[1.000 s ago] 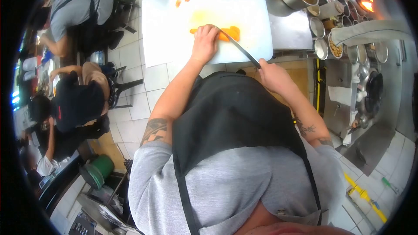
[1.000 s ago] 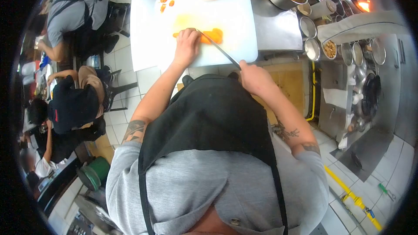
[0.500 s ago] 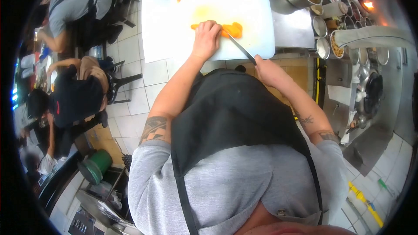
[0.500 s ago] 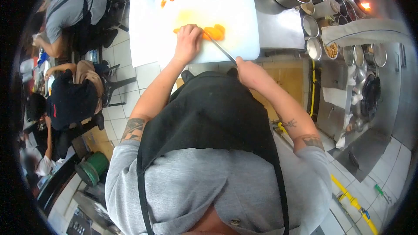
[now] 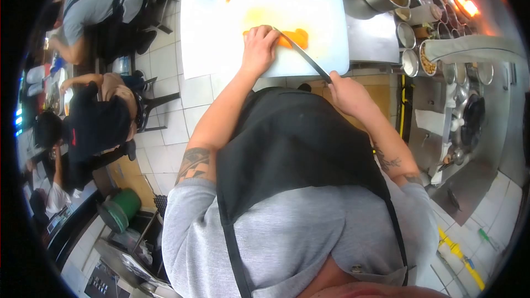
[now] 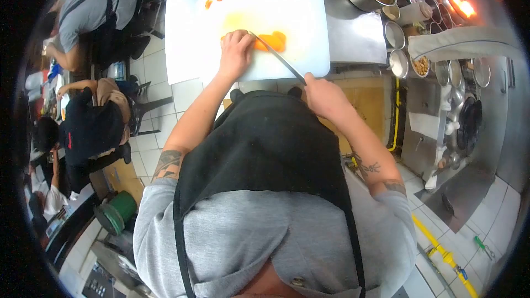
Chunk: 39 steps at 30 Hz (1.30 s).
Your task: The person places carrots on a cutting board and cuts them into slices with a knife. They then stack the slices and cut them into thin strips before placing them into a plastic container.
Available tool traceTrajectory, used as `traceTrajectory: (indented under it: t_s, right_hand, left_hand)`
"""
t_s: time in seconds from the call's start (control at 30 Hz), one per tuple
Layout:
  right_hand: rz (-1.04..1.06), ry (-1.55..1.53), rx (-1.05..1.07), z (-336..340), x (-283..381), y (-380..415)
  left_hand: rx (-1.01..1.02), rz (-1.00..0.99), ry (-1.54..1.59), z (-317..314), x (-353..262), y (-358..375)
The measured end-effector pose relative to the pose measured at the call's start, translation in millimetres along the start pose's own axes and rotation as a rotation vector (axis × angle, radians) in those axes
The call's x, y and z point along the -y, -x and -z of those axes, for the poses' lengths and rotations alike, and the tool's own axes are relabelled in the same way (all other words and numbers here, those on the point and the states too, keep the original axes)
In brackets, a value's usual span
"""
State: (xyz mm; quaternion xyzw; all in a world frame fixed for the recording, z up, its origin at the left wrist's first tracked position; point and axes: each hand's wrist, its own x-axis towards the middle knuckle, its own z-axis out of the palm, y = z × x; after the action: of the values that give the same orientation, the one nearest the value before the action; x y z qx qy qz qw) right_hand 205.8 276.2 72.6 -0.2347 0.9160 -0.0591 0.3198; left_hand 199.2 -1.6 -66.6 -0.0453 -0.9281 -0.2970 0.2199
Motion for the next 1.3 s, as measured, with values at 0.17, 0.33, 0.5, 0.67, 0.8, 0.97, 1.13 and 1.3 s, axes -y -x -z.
traceTrajectory:
  t_s: [0.17, 0.33, 0.5, 0.67, 0.8, 0.97, 1.13, 1.3]
  right_hand:
    - [0.01, -0.012, 0.006, 4.0, -3.3, 7.5]
    - [0.001, 0.011, 0.058, 6.8, -0.2, 1.4]
    - [0.012, -0.071, 0.082, -30.3, -10.8, -31.8]
    - [0.018, -0.084, 0.03, -39.6, -16.0, -30.9]
    - [-0.003, -0.038, -0.025, -25.3, -7.5, -16.9]
    - [0.003, -0.006, -0.033, -2.8, 1.9, 3.0]
    - [0.009, 0.005, 0.017, 9.8, 5.6, 7.4]
    - [0.025, -0.01, 0.057, 2.8, 2.1, -10.0]
  left_hand:
    - [0.001, 0.006, -0.001, 0.4, -1.7, -0.6]
    - [-0.008, -0.002, 0.008, 0.2, -1.3, -1.8]
    - [0.018, -0.007, -0.028, -1.6, -2.2, -2.8]
    - [0.065, -0.024, -0.096, 2.5, -5.7, -3.3]
    - [-0.016, 0.006, 0.021, -1.1, 0.0, -2.3]
    - [-0.029, -0.007, 0.011, -3.0, 3.0, -0.5]
    - [-0.024, -0.014, 0.026, -0.8, 1.5, -1.2]
    - [-0.02, -0.014, 0.029, -0.8, 2.7, -0.9]
